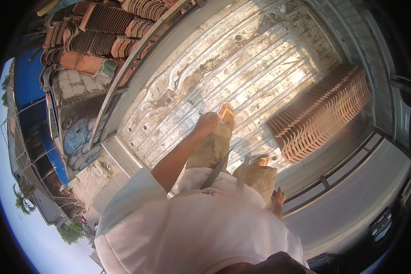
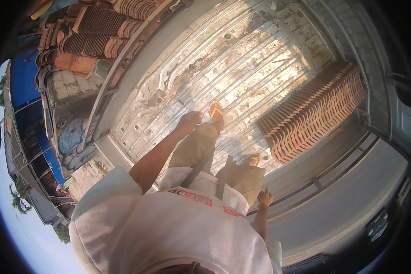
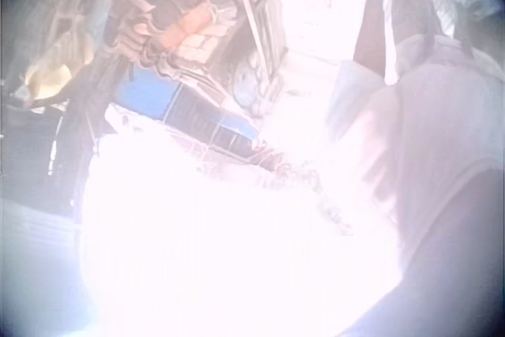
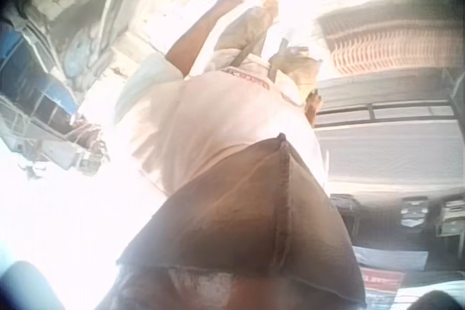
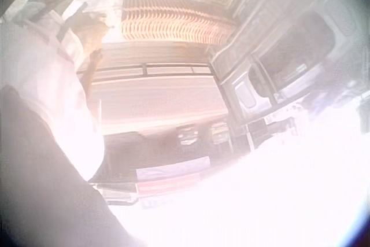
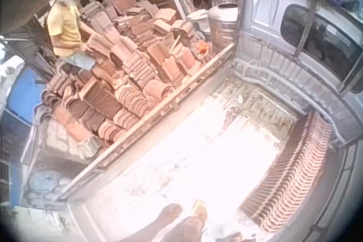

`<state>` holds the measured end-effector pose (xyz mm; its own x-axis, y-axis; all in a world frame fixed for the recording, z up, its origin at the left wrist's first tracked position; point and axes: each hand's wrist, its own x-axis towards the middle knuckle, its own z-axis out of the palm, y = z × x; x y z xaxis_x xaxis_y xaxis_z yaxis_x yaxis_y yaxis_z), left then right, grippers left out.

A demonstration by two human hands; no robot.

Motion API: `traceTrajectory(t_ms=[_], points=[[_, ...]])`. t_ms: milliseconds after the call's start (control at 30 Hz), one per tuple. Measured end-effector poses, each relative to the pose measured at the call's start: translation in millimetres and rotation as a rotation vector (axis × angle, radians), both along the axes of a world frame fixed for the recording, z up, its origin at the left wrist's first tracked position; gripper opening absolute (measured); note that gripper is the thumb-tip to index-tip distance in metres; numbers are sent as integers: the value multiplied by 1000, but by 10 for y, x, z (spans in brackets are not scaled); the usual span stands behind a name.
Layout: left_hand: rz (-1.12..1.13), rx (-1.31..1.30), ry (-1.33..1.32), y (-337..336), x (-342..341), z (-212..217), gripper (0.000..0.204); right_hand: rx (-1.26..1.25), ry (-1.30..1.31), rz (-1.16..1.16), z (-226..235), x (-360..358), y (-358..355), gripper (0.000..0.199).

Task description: The person unloads terracotta roof tiles from the back of a pickup truck. They repeatedly pick up individual tiles and stacks of tiles, then place them onto the truck bed floor in a neat pile. Another person assists by handing over tiles.

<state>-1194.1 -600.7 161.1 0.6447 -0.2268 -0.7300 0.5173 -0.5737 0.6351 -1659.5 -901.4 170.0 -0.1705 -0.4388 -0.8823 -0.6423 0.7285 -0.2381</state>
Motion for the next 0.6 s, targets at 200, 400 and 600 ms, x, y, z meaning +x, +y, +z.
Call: traceTrajectory(t_ms=[200,400,600], points=[[-44,286,-271,1111,1968,678,66,128,-29,576,33,1657,368,46],[-144,243,-523,1293,3640,1993,68,65,-171,548,-248,3287,-71,32],[-105,192,-546,1985,5056,3625,72,50,-668,656,-320,6324,-129,23]])
